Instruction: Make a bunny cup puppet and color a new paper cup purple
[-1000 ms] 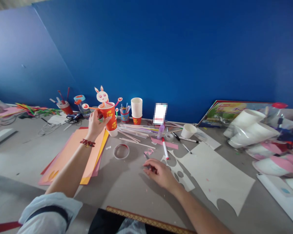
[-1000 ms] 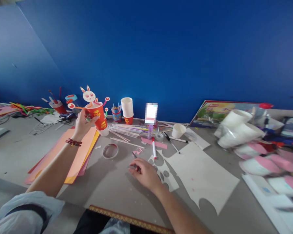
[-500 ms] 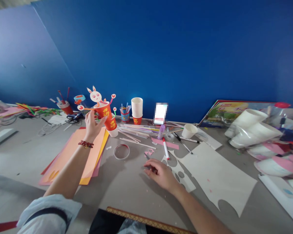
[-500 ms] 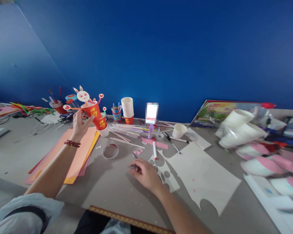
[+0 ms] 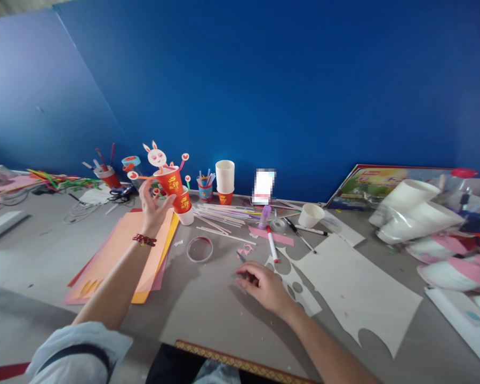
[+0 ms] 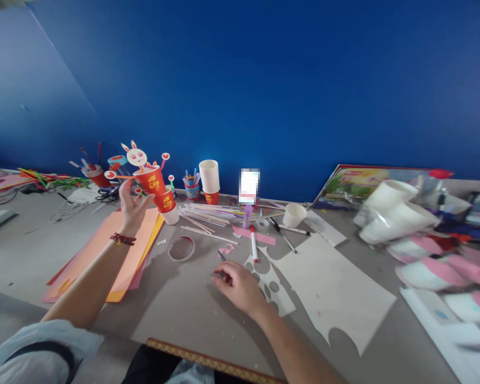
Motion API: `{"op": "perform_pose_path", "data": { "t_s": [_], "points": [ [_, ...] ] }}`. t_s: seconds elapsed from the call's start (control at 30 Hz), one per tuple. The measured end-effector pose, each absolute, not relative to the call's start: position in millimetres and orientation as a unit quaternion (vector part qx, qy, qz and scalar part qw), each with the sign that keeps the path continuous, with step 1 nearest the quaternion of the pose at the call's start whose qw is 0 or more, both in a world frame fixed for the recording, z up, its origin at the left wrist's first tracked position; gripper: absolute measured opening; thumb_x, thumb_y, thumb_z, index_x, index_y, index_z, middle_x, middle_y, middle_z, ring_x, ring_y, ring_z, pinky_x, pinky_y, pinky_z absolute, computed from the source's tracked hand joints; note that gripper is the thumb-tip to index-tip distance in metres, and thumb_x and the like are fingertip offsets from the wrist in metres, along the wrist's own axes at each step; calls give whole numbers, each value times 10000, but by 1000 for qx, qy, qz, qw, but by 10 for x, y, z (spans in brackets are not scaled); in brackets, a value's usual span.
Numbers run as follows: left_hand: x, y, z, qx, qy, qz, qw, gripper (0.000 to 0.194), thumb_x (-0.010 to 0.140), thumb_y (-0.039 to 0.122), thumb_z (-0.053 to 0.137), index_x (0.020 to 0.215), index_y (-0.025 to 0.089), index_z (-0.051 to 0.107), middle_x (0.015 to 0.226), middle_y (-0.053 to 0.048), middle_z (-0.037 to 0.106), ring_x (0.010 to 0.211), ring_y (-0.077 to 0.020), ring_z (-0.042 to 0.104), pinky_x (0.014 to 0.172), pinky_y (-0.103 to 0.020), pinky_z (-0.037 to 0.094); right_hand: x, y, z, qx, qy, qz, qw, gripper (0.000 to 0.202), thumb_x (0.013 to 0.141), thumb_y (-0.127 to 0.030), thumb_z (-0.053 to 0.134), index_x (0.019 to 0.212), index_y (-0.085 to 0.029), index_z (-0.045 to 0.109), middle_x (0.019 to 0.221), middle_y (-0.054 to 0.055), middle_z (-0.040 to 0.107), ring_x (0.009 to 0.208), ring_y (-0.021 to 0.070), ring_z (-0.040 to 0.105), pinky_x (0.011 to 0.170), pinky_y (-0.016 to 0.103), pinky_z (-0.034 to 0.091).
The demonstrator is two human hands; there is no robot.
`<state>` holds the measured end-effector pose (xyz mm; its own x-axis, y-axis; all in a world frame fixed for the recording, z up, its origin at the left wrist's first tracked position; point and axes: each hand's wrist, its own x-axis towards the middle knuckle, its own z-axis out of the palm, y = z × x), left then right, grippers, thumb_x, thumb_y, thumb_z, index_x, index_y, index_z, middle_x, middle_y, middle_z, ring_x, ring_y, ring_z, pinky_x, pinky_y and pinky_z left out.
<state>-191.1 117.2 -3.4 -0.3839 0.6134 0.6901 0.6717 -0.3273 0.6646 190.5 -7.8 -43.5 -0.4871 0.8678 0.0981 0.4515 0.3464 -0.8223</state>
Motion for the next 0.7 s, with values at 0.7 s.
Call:
{"op": "perform_pose_path", "data": {
  "t_s": [0.7],
  "points": [
    [-1634,948,-363,-551,-483,-607,-309,674,686,388,846,1270,211,560,1166,-116,706,1104,-298,667,963,-444,545,1906,-78,-425,-420,-781,382,259,136,920,-321,628,973,-220,702,963,27,699,737,144,622,637,237,469]
  ]
}}
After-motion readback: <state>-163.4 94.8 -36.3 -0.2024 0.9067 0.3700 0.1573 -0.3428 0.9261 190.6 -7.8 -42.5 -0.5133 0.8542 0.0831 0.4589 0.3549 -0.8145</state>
